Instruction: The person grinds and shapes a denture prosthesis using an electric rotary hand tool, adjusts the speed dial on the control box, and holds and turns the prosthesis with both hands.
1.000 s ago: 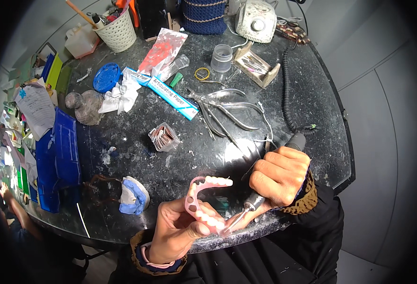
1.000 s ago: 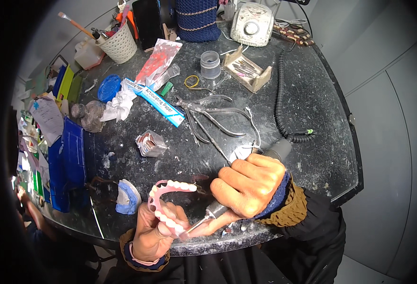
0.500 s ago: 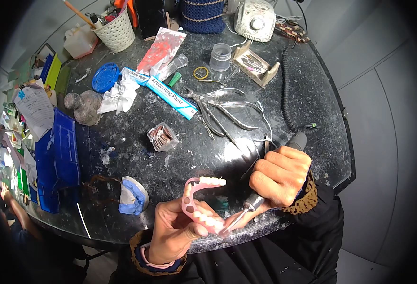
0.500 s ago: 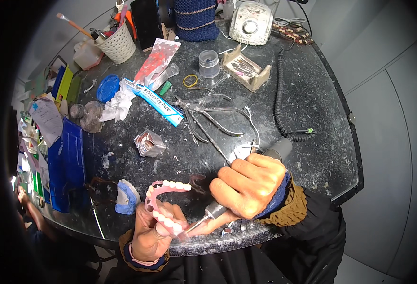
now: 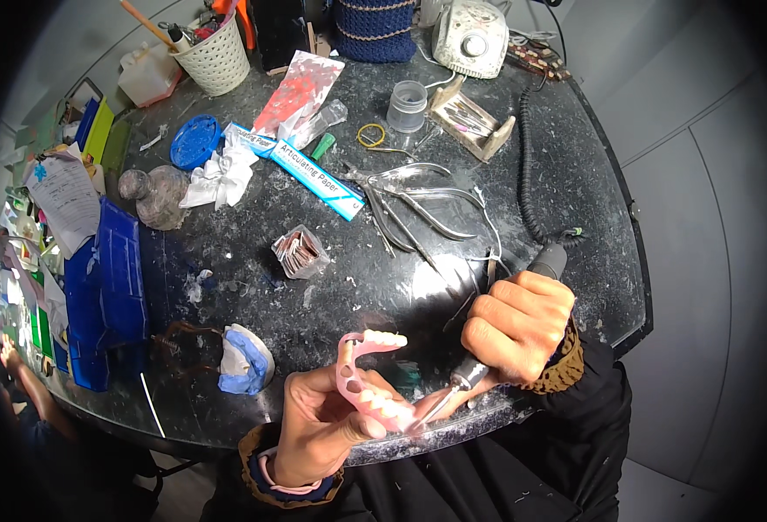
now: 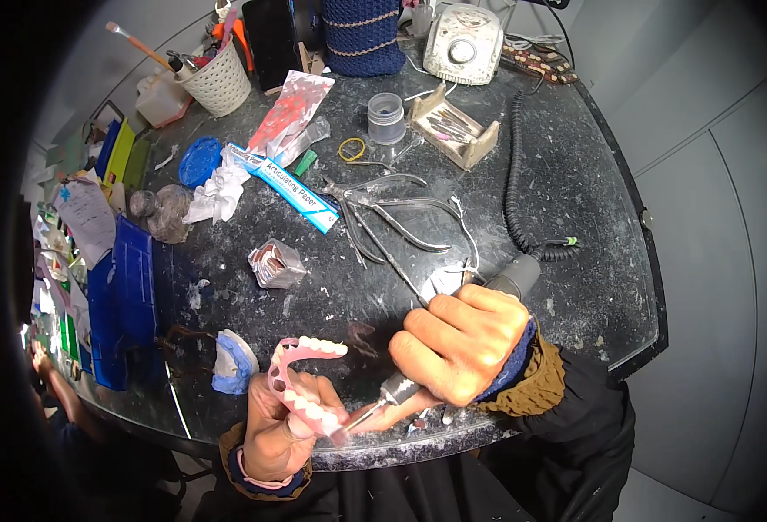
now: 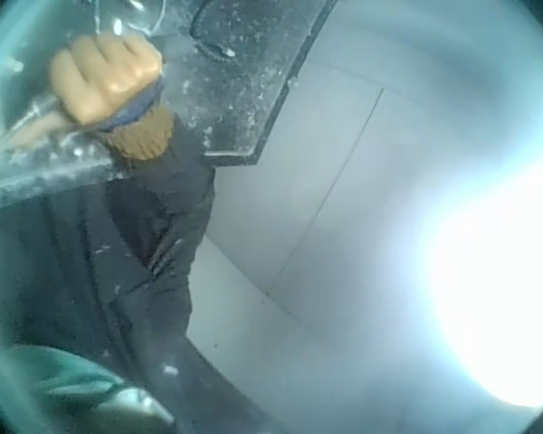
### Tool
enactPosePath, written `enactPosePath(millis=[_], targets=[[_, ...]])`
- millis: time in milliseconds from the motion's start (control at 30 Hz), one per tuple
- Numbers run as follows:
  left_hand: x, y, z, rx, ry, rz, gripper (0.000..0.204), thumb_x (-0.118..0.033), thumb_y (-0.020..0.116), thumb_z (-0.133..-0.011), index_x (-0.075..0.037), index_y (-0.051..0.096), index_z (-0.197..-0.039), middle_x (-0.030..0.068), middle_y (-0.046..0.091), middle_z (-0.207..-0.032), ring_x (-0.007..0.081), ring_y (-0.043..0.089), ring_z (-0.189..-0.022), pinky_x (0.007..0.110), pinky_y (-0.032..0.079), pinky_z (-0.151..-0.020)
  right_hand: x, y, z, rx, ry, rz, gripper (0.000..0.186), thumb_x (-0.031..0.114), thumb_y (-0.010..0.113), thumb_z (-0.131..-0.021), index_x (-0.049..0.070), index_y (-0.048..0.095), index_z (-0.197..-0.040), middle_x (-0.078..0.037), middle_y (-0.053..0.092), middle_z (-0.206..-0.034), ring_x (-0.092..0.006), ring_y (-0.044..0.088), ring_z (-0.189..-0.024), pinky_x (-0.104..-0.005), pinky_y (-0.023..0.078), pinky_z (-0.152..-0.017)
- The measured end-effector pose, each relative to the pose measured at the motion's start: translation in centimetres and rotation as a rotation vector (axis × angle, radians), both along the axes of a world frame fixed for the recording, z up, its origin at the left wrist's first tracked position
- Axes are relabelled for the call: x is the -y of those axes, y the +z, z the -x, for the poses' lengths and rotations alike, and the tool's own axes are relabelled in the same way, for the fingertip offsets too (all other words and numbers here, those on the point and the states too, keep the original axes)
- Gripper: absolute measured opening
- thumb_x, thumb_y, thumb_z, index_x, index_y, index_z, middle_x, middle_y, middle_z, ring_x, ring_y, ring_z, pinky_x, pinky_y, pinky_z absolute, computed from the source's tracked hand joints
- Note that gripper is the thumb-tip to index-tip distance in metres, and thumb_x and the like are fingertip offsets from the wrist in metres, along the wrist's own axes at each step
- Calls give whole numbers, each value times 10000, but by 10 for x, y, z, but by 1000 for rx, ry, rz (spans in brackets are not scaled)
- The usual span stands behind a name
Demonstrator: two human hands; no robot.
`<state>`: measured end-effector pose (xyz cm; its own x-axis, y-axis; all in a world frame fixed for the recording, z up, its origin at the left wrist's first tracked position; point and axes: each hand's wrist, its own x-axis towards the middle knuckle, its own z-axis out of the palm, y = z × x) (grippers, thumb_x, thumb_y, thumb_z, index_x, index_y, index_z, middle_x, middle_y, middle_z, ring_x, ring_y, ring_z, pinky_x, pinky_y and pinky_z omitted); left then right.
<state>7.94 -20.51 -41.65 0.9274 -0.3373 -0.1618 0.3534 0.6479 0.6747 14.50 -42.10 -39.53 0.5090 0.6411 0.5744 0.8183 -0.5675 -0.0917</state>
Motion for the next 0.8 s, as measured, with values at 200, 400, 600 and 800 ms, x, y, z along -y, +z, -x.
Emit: enactPosePath(millis=[200, 400, 600, 800], targets=[[1, 2, 0, -14, 16, -6, 208, -86, 746, -754, 11, 629, -897, 106, 663, -823, 156, 635, -782, 376, 403, -959, 1, -2, 1, 29, 48, 43, 331, 345, 650, -500, 87, 469, -601, -15, 466, -586, -147, 478, -484, -270, 324, -439], [-5, -5, 2, 57, -34, -64, 308, -81, 739, -767, 54, 587, -999, 104, 657, -829, 148, 631, -811, 368, 428, -936, -1, -6, 2, 17, 44, -10, 324, 339, 631, -500, 89, 452, -602, -15, 471, -593, -150, 486, -487, -276, 326, -432], [0, -2, -1, 39, -6, 36, 332, -51, 717, -781, 82, 558, -1040, 111, 635, -880, 160, 632, -813, 329, 507, -822, 1, -5, -4, 83, 74, 2, 558, 598, 683, -587, 96, 440, -590, 2, 426, -568, -125, 442, -455, -252, 297, -419], [-1, -2, -5, 45, -9, 54, 312, -53, 693, -804, 73, 557, -1054, 123, 623, -913, 173, 633, -814, 346, 527, -775, 12, 10, -18, 2, -189, -145, 801, 807, 705, -403, 95, 369, -554, -3, 313, -484, -163, 370, -369, -284, 253, -381]])
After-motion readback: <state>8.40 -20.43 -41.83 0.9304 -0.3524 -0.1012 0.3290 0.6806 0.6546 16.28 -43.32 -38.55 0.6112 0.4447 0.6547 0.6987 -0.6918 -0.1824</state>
